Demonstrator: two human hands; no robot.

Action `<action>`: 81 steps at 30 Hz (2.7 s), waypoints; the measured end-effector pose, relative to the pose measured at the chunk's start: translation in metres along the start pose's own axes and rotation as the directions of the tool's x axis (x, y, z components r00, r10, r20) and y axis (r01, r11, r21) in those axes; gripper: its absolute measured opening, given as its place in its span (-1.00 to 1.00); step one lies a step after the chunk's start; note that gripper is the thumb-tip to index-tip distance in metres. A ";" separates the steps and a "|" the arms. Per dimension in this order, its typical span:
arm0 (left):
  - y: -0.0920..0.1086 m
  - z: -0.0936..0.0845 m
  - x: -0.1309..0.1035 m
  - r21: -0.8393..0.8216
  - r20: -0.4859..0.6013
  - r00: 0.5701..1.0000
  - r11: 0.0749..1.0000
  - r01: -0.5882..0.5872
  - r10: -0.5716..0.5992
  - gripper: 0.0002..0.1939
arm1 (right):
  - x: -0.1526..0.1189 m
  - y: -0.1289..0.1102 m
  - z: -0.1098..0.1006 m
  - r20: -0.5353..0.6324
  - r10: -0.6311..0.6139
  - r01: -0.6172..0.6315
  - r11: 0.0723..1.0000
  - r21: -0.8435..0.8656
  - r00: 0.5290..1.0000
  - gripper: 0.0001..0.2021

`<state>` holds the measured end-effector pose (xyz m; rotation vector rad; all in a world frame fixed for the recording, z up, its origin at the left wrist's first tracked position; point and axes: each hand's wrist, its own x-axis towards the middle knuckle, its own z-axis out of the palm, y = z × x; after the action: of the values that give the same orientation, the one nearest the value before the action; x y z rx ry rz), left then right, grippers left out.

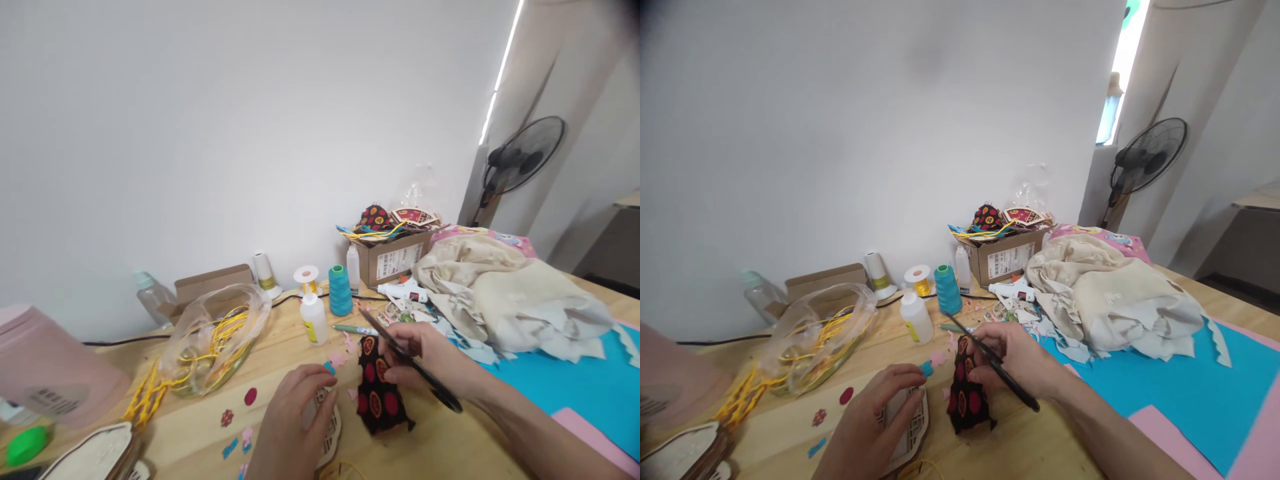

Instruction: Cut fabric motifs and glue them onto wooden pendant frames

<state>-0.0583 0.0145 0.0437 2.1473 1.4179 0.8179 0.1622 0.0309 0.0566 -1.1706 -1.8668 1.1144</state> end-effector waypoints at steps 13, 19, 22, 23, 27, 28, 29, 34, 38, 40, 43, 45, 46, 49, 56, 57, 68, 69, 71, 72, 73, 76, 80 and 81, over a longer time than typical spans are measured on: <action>0.034 0.018 0.016 -0.849 0.193 0.931 0.424 0.317 -0.310 -0.81 | -0.003 -0.009 0.009 0.012 -0.122 0.116 0.966 0.229 0.992 -0.78; 0.029 0.022 0.008 -0.869 0.282 0.906 0.316 0.380 -0.314 -0.78 | -0.002 -0.002 0.009 -0.114 -0.087 0.118 0.946 0.302 0.990 -0.78; 0.032 0.024 0.005 -0.827 0.371 0.895 0.349 0.440 -0.250 -0.76 | 0.000 0.000 0.013 -0.126 -0.063 0.106 0.922 0.373 0.990 -0.72; 0.032 0.025 0.004 -0.804 0.401 0.885 0.373 0.463 -0.235 -0.76 | 0.000 0.000 0.014 -0.094 -0.066 0.098 0.913 0.395 0.993 -0.72; 0.028 0.031 0.002 -0.705 0.418 0.854 0.482 0.520 -0.309 -0.70 | 0.000 0.002 0.018 0.007 -0.040 0.032 0.891 0.452 0.999 -0.76; 0.025 0.032 0.002 -0.706 0.407 0.853 0.479 0.521 -0.328 -0.68 | 0.000 0.003 0.018 0.003 -0.022 0.018 0.891 0.454 1.000 -0.76; 0.023 0.034 0.001 -0.718 0.398 0.853 0.464 0.519 -0.338 -0.67 | 0.000 0.003 0.018 -0.013 -0.006 0.011 0.892 0.453 1.000 -0.76; 0.019 0.037 0.001 -0.739 0.439 0.836 0.396 0.544 -0.329 -0.64 | 0.001 0.002 0.016 -0.035 0.043 -0.022 0.887 0.461 0.998 -0.74; 0.028 0.032 0.002 -0.789 0.431 0.850 0.331 0.518 -0.302 -0.67 | 0.001 0.001 0.016 -0.066 0.066 -0.026 0.876 0.481 0.996 -0.72; 0.031 0.030 0.002 -0.810 0.414 0.863 0.315 0.495 -0.291 -0.71 | 0.002 0.002 0.016 -0.096 0.072 -0.017 0.877 0.480 0.993 -0.71; 0.033 0.031 0.003 -0.815 0.404 0.876 0.330 0.476 -0.265 -0.76 | 0.002 0.006 0.018 -0.100 0.059 -0.003 0.873 0.488 0.993 -0.71; 0.032 0.034 0.003 -0.834 0.369 0.886 0.321 0.448 -0.279 -0.77 | 0.001 0.007 0.020 -0.085 0.043 0.004 0.871 0.491 0.995 -0.72; 0.031 0.035 0.003 -0.853 0.345 0.893 0.301 0.427 -0.290 -0.79 | 0.000 0.007 0.021 -0.071 0.029 0.009 0.872 0.490 0.997 -0.73; 0.032 0.035 0.004 -0.903 0.300 0.894 0.202 0.379 -0.333 -0.82 | -0.001 0.005 0.021 0.000 -0.035 0.030 0.861 0.507 0.999 -0.76; 0.036 0.019 0.003 -0.877 0.276 0.834 0.231 0.422 -0.477 -0.79 | 0.001 0.016 0.017 0.015 -0.141 0.120 0.888 0.444 0.990 -0.63; 0.036 0.018 0.003 -0.870 0.263 0.831 0.252 0.424 -0.490 -0.78 | 0.001 0.018 0.017 0.012 -0.154 0.134 0.894 0.429 0.988 -0.61; 0.034 0.020 0.004 -0.847 0.159 0.851 0.374 0.378 -0.501 -0.73 | -0.001 0.011 0.009 0.109 -0.143 0.113 0.964 0.242 0.984 -0.51; 0.033 0.020 0.004 -0.837 0.179 0.851 0.379 0.395 -0.493 -0.73 | -0.001 0.010 0.009 0.092 -0.143 0.117 0.961 0.251 0.985 -0.53; 0.033 0.021 0.004 -0.807 0.232 0.869 0.412 0.423 -0.436 -0.74 | -0.001 0.008 0.010 0.056 -0.147 0.126 0.953 0.277 0.988 -0.57; 0.034 0.022 0.003 -0.791 0.255 0.882 0.439 0.426 -0.397 -0.75 | -0.002 0.008 0.012 0.050 -0.143 0.123 0.948 0.292 0.988 -0.59; 0.034 0.023 0.003 -0.775 0.282 0.891 0.463 0.430 -0.356 -0.75 | -0.002 0.007 0.014 0.050 -0.135 0.113 0.945 0.308 0.990 -0.63; 0.037 0.028 0.000 -0.752 0.365 0.899 0.494 0.437 -0.241 -0.77 | -0.006 0.005 0.020 0.060 -0.099 0.075 0.946 0.316 0.993 -0.75; 0.038 0.037 -0.005 -0.767 0.425 0.880 0.433 0.474 -0.211 -0.77 | -0.009 -0.001 0.022 0.062 -0.039 0.018 0.950 0.313 0.997 -0.80; 0.036 0.038 -0.006 -0.780 0.401 0.879 0.407 0.475 -0.258 -0.78 | -0.009 -0.003 0.021 0.042 -0.008 -0.006 0.945 0.328 0.999 -0.80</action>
<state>-0.0098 -0.0065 0.0376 1.0188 0.9532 0.8233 0.1466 0.0152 0.0494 -0.9607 -1.6313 1.3967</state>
